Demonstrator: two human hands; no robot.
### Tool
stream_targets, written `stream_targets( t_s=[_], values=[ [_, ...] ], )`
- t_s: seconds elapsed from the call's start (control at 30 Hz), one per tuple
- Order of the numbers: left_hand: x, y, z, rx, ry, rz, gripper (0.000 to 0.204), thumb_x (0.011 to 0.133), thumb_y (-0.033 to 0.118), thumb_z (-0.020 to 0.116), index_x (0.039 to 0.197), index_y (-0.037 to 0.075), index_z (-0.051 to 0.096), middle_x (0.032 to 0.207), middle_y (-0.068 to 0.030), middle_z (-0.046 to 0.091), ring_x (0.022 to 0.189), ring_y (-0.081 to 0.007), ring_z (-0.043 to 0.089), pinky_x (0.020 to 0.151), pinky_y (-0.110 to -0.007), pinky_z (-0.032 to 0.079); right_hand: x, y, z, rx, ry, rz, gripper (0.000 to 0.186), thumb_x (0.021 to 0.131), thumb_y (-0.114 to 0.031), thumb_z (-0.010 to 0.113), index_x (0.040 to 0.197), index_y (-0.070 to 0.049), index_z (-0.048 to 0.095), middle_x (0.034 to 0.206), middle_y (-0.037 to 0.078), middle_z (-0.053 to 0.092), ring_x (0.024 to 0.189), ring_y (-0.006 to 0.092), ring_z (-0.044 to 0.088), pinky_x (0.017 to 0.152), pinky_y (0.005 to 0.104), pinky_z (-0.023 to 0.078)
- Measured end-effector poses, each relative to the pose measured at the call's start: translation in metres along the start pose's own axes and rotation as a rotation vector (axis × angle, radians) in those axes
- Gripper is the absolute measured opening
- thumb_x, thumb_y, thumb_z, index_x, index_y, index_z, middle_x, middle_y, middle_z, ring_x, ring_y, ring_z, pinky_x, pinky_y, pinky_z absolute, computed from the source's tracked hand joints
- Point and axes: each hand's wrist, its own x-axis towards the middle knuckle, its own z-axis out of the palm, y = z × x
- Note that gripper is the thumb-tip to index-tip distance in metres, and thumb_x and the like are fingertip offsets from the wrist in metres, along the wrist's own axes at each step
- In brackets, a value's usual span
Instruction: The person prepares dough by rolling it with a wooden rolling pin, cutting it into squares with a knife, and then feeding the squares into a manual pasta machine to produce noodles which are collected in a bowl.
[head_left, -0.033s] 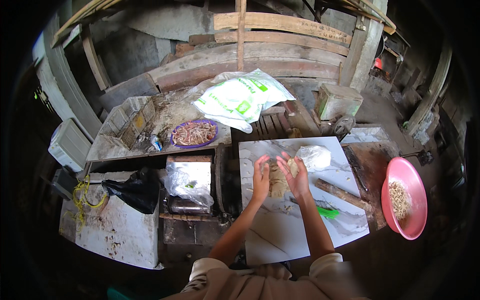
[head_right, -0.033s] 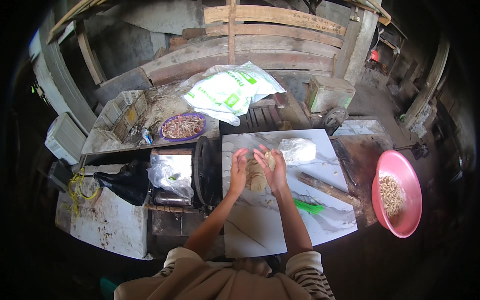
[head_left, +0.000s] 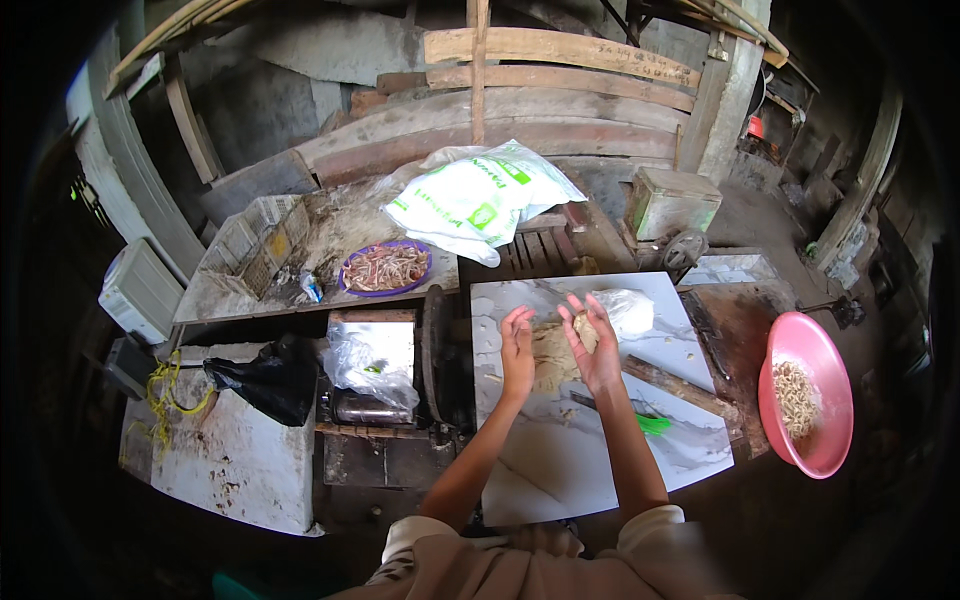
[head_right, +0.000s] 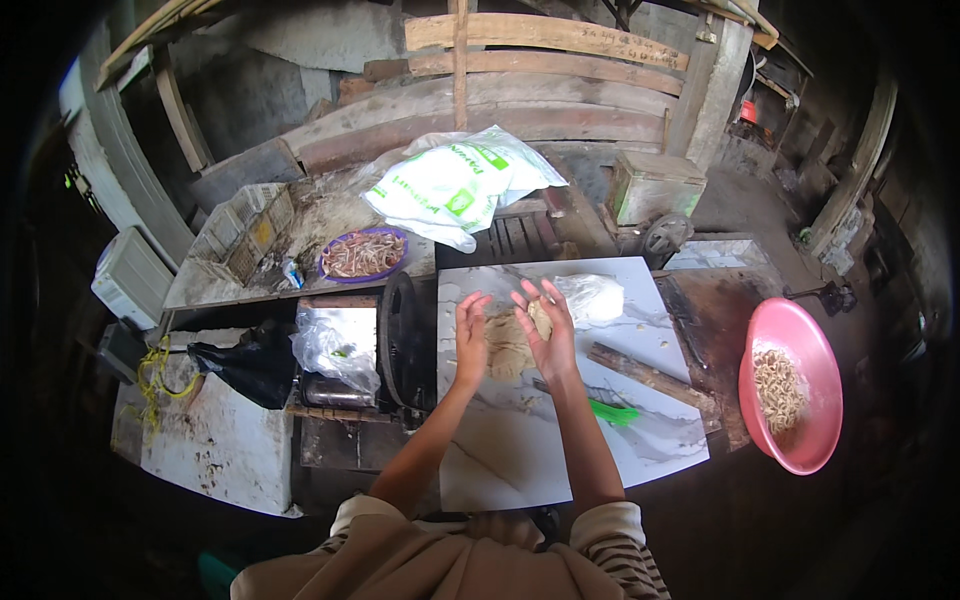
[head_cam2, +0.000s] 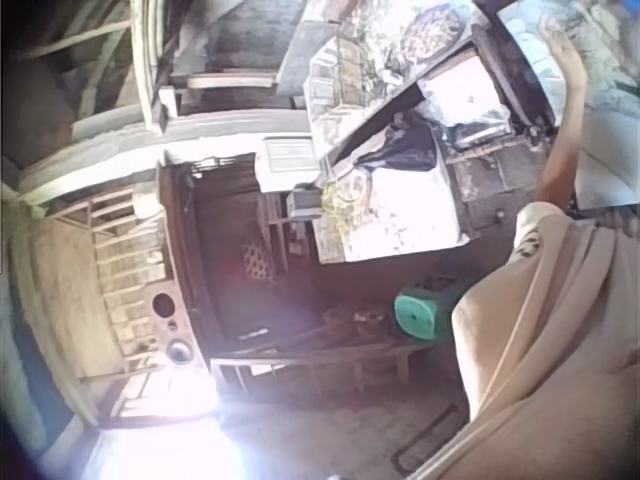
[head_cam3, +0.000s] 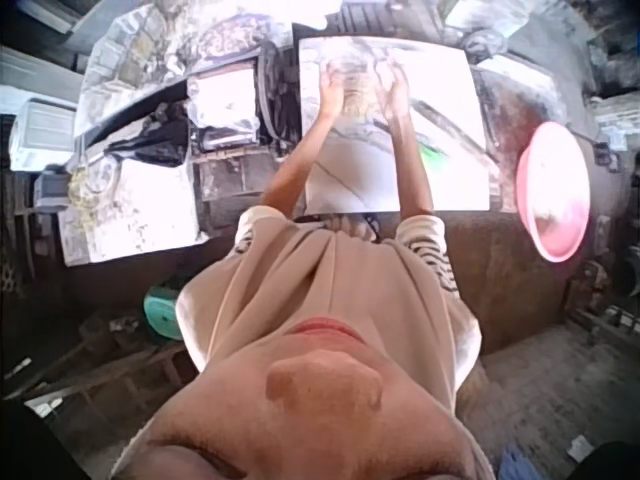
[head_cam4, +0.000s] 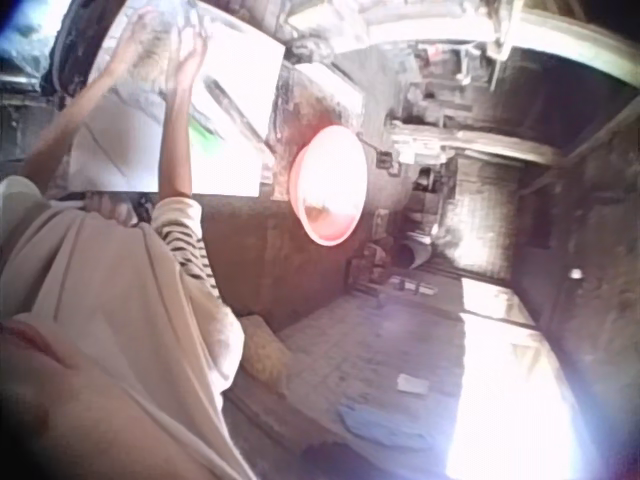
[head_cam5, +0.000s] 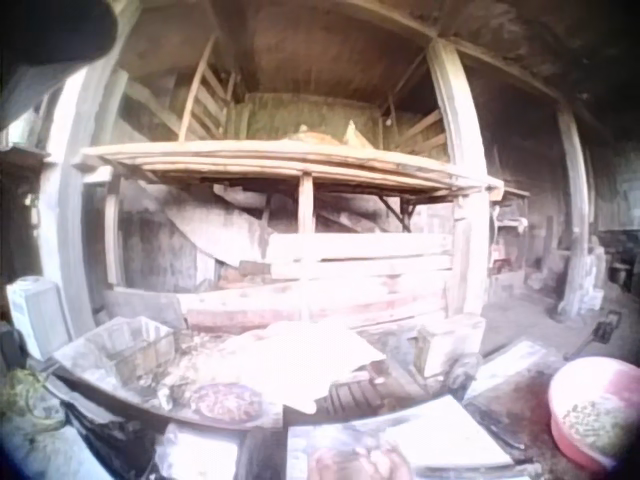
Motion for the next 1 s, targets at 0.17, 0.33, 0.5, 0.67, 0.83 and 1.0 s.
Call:
stream_targets(
  t_s=[0.17, 0.33, 0.5, 0.67, 0.83, 1.0],
  values=[
    [-0.022, 0.011, 0.048, -0.032, 0.131, -0.039, 0.027, 0.100, 0.022, 0.040, 0.122, 0.007, 0.046, 0.109, -0.0101, 0.059, 0.107, -0.0168, 0.052, 0.098, -0.030, 0.034, -0.008, -0.048, -0.007, 0.105, 0.214, 0.085, 0.035, 0.096, -0.040, 0.050, 0.070, -0.016, 0.046, 0.061, -0.002, 0.042, 0.054, 0.0110, 0.035, 0.049, 0.0241, 0.031],
    [-0.036, 0.016, 0.100, -0.105, 0.096, -0.129, 0.028, 0.100, 0.027, 0.039, 0.120, 0.009, 0.048, 0.103, -0.0067, 0.060, 0.103, -0.0135, 0.053, 0.095, -0.031, 0.038, -0.029, -0.085, -0.027, 0.217, 0.164, 0.052, 0.046, 0.101, -0.041, 0.034, 0.063, -0.015, 0.034, 0.048, -0.001, 0.029, 0.041, 0.0118, 0.022, 0.041, 0.0274, 0.021],
    [-0.058, 0.028, 0.148, -0.145, -0.016, -0.125, 0.036, 0.100, 0.035, 0.037, 0.121, 0.008, 0.048, 0.103, -0.0067, 0.059, 0.107, -0.0161, 0.053, 0.097, -0.035, 0.040, -0.064, -0.105, -0.035, 0.298, 0.212, 0.179, 0.044, 0.101, -0.040, 0.030, 0.066, -0.016, 0.038, 0.045, -0.001, 0.027, 0.038, 0.0121, 0.020, 0.038, 0.0277, 0.020],
    [-0.095, 0.045, 0.200, -0.297, -0.046, -0.226, 0.042, 0.098, 0.039, 0.041, 0.126, 0.007, 0.045, 0.110, -0.0078, 0.056, 0.110, -0.0170, 0.050, 0.097, -0.033, 0.039, -0.089, -0.123, -0.060, -0.024, 0.073, 0.017, 0.030, 0.102, -0.028, 0.028, 0.089, -0.008, 0.046, 0.046, 0.000, 0.034, 0.039, 0.0129, 0.030, 0.038, 0.0281, 0.023],
    [-0.141, 0.050, 0.251, -0.422, -0.055, -0.349, 0.042, 0.097, 0.030, 0.050, 0.132, 0.006, 0.043, 0.120, -0.0073, 0.055, 0.111, -0.0154, 0.051, 0.092, -0.028, 0.043, -0.106, -0.147, -0.090, -0.581, 0.085, -0.423, 0.019, 0.095, -0.008, 0.039, 0.112, -0.002, 0.042, 0.109, 0.016, 0.048, 0.101, 0.0274, 0.046, 0.097, 0.0378, 0.033],
    [-0.159, 0.035, 0.263, -0.607, -0.175, -0.413, 0.037, 0.096, 0.014, 0.053, 0.131, 0.007, 0.043, 0.120, -0.0065, 0.055, 0.103, -0.0144, 0.057, 0.085, -0.026, 0.047, -0.126, -0.170, -0.097, -1.068, 0.242, -0.558, 0.027, 0.092, -0.013, 0.045, 0.117, -0.002, 0.041, 0.122, 0.019, 0.040, 0.117, 0.0344, 0.032, 0.101, 0.0454, 0.023]
  ],
)
